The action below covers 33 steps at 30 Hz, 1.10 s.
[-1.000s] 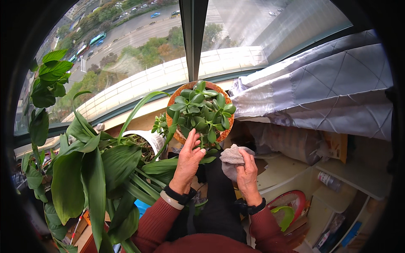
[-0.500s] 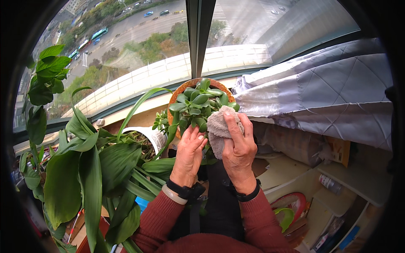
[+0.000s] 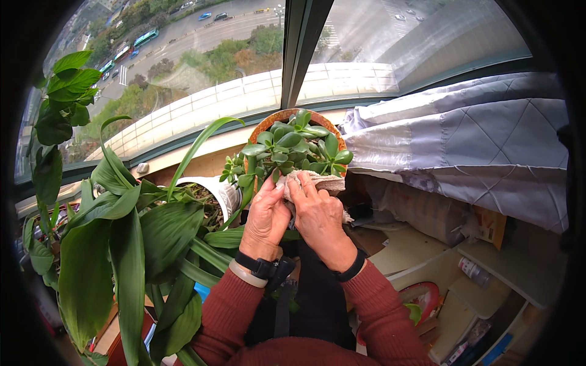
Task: The person walks to a balcony and wipes the leaves of several potted plants with a cloth. They handle a large leafy plant and a smaller succulent, wiping each leaf individually.
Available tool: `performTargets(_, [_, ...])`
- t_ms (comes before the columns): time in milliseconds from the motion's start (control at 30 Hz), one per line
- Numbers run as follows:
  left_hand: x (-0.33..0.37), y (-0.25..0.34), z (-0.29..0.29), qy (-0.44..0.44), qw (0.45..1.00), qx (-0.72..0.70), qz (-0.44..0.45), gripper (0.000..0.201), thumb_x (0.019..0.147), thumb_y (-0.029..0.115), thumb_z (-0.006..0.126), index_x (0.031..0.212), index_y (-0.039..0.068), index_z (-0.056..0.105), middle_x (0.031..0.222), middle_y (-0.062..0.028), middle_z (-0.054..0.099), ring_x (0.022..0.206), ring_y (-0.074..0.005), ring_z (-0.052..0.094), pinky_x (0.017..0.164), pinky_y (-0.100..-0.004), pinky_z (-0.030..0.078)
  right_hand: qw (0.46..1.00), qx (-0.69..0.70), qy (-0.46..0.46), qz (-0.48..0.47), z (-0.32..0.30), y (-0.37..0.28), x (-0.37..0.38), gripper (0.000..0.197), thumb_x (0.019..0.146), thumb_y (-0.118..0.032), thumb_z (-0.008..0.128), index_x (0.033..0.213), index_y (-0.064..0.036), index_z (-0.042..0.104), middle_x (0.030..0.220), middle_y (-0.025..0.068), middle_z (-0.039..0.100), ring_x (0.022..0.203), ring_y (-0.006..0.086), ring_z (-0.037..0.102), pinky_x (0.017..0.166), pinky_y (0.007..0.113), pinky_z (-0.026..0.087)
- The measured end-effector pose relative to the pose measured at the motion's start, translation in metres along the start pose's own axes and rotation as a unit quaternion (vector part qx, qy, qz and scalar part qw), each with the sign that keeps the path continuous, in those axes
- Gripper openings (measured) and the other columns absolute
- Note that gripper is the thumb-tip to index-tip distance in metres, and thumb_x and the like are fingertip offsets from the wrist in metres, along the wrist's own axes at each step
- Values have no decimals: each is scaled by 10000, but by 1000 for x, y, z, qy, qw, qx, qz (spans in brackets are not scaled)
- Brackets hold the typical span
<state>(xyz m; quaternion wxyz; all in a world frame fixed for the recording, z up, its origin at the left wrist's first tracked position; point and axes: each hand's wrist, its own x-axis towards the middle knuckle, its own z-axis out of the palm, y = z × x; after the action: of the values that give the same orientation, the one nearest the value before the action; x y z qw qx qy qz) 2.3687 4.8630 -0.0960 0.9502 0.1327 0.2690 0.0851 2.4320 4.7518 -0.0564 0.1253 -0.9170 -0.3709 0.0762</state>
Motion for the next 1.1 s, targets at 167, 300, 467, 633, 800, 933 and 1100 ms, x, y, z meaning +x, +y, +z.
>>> performTargets(167, [-1,2,-1,31,999,12,-28,527,998,44,579,1509,18,454,1474,-103,550,1362,-253,509,1183,-417,370,999,35,-16,20,-15,5,-7,433,809,-77,695,1242,-74,689,1346,140,663,766,289,718,669,397,595])
performTargets(300, [-3,0,2,47,998,27,-25,538,1006,47,567,1527,24,435,1484,-104,544,1373,-233,502,1179,-405,367,995,77,53,42,-13,5,0,453,838,-74,676,1291,-57,666,1358,154,659,832,317,727,731,396,599])
performTargets(467, [-2,5,6,28,998,46,-16,571,1006,53,559,1549,-6,393,1520,-115,511,1396,-230,482,1199,-379,341,999,37,1,3,0,0,3,468,811,-73,682,1279,-70,666,1353,133,663,778,282,721,676,387,597])
performTargets(633, [-8,12,12,10,997,72,-6,547,1019,64,561,1524,-67,397,1523,-150,502,1403,-233,464,1209,-381,335,992,128,-1,8,-11,10,-17,426,784,16,621,1199,-58,685,1244,145,694,906,334,737,741,405,608])
performTargets(800, [-38,25,-2,60,981,185,10,520,1022,134,631,1450,-107,459,1349,-222,622,1182,-265,658,1017,-379,533,983,164,74,16,-36,12,-23,439,757,43,624,1183,-44,683,1225,175,696,957,356,731,765,416,606])
performTargets(933, [-50,49,-28,217,951,215,48,299,1005,60,608,1275,-67,595,1014,-133,703,840,-204,701,757,-315,597,976,208,67,23,-52,-2,-31,477,728,84,609,1185,-31,685,1223,175,687,1022,356,722,793,415,605])
performTargets(1100, [-36,44,-38,151,962,223,44,390,1005,79,616,1369,-53,573,1274,-151,670,1111,-198,656,956,-329,538,969,240,42,43,-49,-23,-34,482,734,97,588,1190,-24,691,1217,180,690,1006,390,713,836,427,594])
